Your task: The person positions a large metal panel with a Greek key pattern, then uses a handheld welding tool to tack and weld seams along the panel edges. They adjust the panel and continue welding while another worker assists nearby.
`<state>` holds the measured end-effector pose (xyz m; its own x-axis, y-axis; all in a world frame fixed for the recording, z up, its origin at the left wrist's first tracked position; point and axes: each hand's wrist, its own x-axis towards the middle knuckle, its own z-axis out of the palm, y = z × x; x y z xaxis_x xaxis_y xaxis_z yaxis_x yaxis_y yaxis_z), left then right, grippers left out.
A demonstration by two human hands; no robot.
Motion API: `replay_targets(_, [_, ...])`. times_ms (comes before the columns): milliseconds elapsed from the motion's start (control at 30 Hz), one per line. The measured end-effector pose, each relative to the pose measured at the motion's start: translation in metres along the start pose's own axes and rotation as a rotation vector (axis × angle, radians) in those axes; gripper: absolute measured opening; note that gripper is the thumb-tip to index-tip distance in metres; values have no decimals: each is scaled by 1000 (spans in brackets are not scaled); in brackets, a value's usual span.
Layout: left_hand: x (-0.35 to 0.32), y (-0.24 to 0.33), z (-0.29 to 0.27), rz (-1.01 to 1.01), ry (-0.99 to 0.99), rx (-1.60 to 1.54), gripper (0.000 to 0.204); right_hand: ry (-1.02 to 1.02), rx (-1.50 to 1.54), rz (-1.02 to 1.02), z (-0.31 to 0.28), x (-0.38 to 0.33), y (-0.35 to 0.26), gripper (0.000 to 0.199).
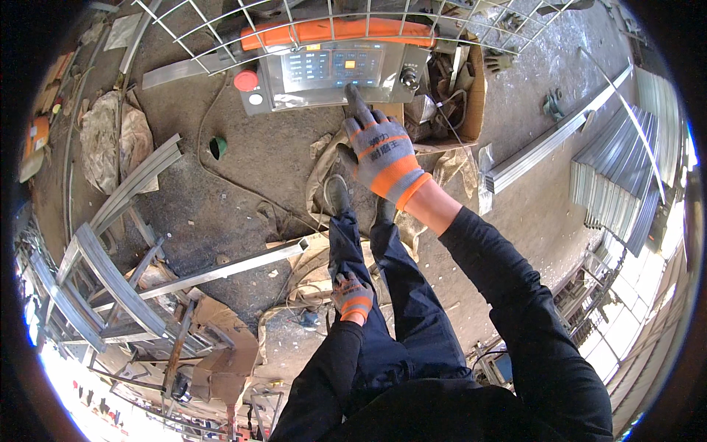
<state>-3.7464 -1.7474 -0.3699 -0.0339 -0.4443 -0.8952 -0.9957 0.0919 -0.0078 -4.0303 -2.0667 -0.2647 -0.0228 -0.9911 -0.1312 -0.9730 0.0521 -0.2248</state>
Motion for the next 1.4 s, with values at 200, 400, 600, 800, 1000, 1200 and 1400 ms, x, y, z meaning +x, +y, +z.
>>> replay_targets(200, [1, 5, -14, 2, -52, -10, 75, -24, -1, 26, 3, 7, 2, 53])
replay_targets(400, [0, 10, -23, -6, -56, 14, 74, 25, 20, 58, -3, 13, 8, 55])
replay_targets(600, [3, 14, -18, -49, -116, 10, 76, 60, -23, 51, -7, 15, 17, 52])
replay_targets(800, [5, 14, -10, -3, -34, 9, 71, 24, 26, -11, 0, 7, 7, 46])
replay_targets(1000, [5, 17, -11, -13, -62, 0, 73, -34, 27, -7, 7, 7, -2, 44])
replay_targets(1200, [4, 20, -10, -24, -15, 9, 71, -150, 8, 11, 5, 11, -6, 53])
replay_targets(1400, [5, 21, -10, -29, -25, 17, 71, -57, 14, -5, 11, 12, -1, 49])
